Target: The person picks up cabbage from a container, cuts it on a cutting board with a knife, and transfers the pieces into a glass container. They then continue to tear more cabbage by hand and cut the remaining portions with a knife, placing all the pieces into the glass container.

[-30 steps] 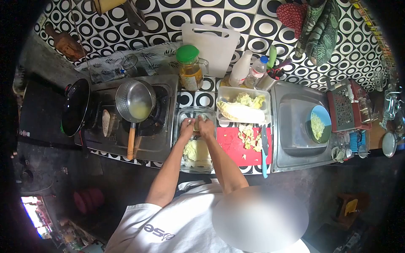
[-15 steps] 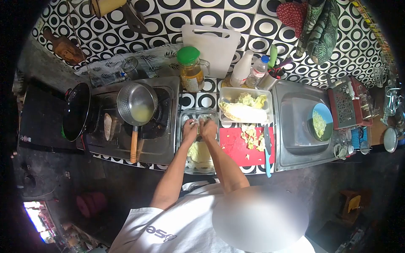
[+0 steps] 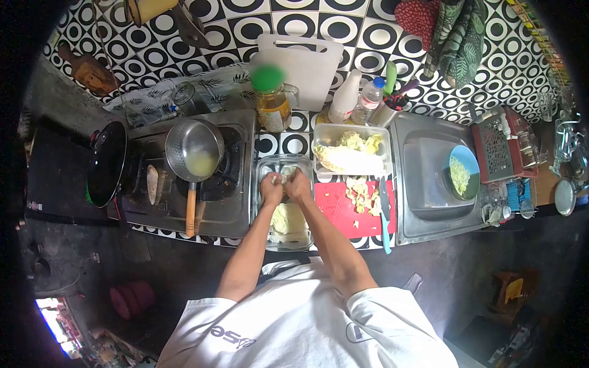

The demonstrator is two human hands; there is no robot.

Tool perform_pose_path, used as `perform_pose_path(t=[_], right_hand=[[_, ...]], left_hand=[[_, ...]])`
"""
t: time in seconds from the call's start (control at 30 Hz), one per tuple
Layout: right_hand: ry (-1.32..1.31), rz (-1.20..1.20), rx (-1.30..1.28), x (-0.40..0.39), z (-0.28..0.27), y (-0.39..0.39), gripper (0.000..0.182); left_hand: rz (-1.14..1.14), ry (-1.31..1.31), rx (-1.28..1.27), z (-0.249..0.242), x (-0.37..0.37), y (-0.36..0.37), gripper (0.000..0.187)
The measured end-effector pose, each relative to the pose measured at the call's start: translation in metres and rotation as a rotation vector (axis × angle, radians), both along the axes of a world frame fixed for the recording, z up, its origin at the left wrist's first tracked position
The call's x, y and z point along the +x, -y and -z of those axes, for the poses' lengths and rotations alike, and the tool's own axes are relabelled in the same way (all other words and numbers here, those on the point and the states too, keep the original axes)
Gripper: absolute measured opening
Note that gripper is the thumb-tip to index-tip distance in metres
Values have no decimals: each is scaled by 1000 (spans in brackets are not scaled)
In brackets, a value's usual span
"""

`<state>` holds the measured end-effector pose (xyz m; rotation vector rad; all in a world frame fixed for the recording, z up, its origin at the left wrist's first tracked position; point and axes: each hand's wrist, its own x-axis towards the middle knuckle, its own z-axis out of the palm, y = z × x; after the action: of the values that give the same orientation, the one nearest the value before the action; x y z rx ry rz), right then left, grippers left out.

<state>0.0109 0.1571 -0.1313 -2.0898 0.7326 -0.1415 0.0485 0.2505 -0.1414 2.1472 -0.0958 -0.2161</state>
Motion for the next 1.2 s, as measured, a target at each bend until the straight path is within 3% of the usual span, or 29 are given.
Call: perform_pose_path(t=[0.1,0.23,0.33,0.43,0.53,0.6,0.77,0.83,0.9,0.97,1.1,1.2], right_hand=[[92,-74,-19,-3,-5,3,22],[80,-109,-110,-14,-53,8,18],[98,-94,-143,-19,-83,13,13],[50,-206,-257,-20,-74,21,11],[137,-114,-165,-26,-85,20,11],[230,-72,-153,-28,-78,19,17],[202,-35,-9,-37,-76,21,18],[125,-119,0,-34,-77,27,19],[152,-108,16,-32,-80,30,18],[162,-98,31,-40,-77,31,18],[151,-130,79,-48,-75,28,19],[219,-220,25,-70,-78,24,22]], left_hand=[[-92,-29,-114,8,1,0,19],[-59,-45,-304,-5,-1,1,22],[-106,71,-217,-12,-5,2,23],[-127,163,-196,-19,-14,0,26],[-122,64,-150,-45,-23,-3,27],[-145,-161,-297,-61,-33,-2,31],[-252,-323,-429,-29,-50,2,37],[-257,-504,-792,-30,-50,6,35],[-256,-540,-774,-43,-55,5,36],[-161,-659,-895,-57,-61,8,67],[-275,-821,-1063,-58,-62,13,65],[-268,-835,-1120,-62,-62,6,46]])
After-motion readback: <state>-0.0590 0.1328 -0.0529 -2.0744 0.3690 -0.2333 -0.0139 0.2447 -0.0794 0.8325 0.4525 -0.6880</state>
